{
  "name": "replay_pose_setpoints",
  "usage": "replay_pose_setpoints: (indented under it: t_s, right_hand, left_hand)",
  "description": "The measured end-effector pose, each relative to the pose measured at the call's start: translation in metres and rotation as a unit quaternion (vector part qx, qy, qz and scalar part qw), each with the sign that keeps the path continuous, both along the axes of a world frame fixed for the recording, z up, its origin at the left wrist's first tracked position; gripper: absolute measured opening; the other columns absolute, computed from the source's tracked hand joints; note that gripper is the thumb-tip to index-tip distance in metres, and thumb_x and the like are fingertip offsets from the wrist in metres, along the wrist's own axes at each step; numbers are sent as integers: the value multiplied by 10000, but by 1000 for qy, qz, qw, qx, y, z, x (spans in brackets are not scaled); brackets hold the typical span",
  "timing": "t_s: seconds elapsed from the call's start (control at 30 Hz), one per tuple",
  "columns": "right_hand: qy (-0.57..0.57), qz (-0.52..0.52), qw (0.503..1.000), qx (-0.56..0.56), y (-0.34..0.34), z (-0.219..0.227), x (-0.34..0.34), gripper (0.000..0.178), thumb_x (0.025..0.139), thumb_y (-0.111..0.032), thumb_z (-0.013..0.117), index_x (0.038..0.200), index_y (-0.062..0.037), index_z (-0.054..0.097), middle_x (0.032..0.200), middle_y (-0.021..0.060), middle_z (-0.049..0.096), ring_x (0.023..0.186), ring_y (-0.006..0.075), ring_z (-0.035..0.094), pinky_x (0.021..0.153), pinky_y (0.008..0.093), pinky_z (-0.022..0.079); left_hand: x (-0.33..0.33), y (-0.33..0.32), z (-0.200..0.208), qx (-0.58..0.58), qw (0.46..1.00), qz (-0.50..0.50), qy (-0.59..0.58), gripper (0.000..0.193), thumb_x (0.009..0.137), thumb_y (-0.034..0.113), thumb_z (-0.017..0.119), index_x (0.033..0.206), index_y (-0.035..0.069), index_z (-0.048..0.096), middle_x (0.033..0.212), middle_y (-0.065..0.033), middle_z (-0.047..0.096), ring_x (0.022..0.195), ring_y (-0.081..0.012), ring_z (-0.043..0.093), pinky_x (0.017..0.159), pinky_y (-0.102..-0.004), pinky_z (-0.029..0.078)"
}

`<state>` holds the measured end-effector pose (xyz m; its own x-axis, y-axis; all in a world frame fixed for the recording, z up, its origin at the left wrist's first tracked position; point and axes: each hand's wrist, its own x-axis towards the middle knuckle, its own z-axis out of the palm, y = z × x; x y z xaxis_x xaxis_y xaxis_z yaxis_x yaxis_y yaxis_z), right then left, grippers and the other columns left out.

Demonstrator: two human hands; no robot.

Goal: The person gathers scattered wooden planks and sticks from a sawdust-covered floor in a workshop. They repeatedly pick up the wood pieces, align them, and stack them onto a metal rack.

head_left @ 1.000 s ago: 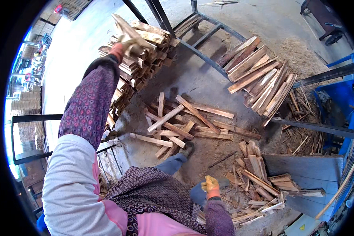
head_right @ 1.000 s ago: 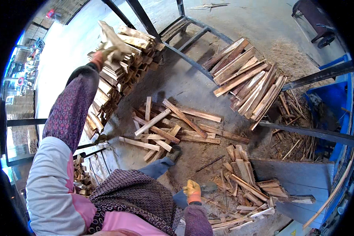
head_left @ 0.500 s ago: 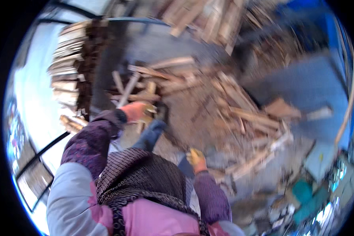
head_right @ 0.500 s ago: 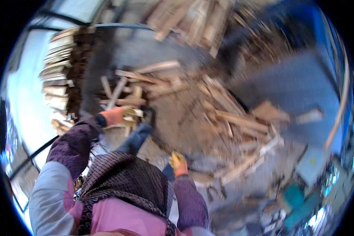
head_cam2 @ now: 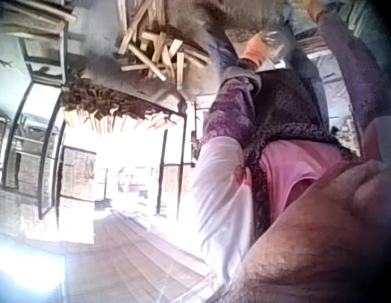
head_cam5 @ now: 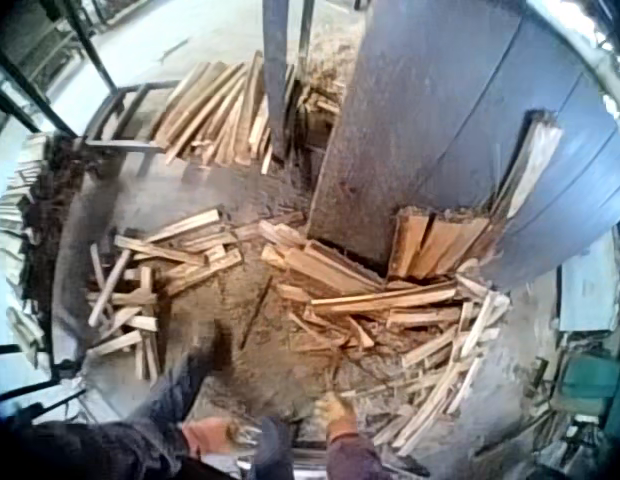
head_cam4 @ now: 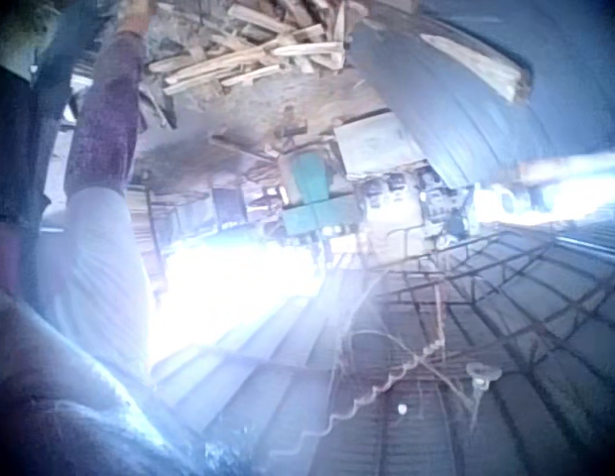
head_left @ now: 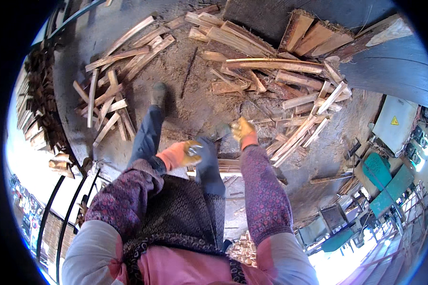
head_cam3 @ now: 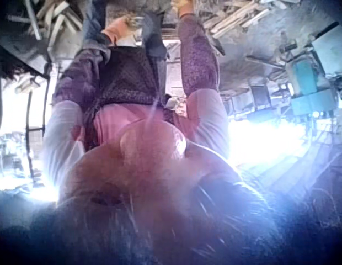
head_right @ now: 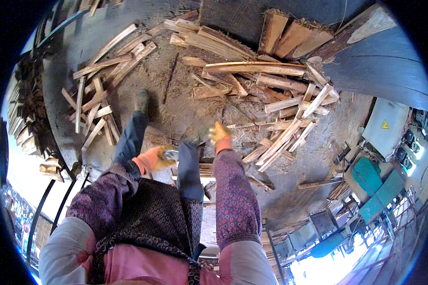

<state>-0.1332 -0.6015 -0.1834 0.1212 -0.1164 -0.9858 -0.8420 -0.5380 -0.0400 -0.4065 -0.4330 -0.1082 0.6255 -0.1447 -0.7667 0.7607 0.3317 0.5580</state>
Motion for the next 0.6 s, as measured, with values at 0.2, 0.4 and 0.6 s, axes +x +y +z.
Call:
replay_pose_setpoints:
  t_s: [0.2, 0.4, 0.6]
  right_hand:
    - [-169, -62, 980, 80, 52, -126, 135, 734, 905, -580, 620, 1498, -186, 439, 1443, 109, 547, 1222, 321, 561, 1005, 487, 432]
    - [-287, -137, 941, 119, 111, -185, 213, 651, 908, -400, 700, 1467, -156, 474, 1434, 125, 533, 1248, 279, 534, 974, 417, 485]
    - [-225, -73, 950, 205, 102, -114, 90, 558, 944, -475, 628, 1204, 18, 604, 1013, 97, 638, 924, 221, 578, 856, 360, 507]
  left_hand:
    - [77, 7, -54, -43, 992, 112, 42, 497, 900, 119, 738, 1360, 52, 562, 1053, -27, 703, 906, -93, 615, 809, -265, 516]
    - [102, 55, -122, 55, 978, 197, 29, 521, 916, 122, 718, 1388, 23, 521, 1094, -51, 667, 937, -111, 617, 804, -271, 525]
    - [110, 85, -150, 75, 969, 214, 96, 548, 915, 150, 722, 1397, 10, 502, 1259, -98, 623, 1142, -155, 586, 949, -306, 498]
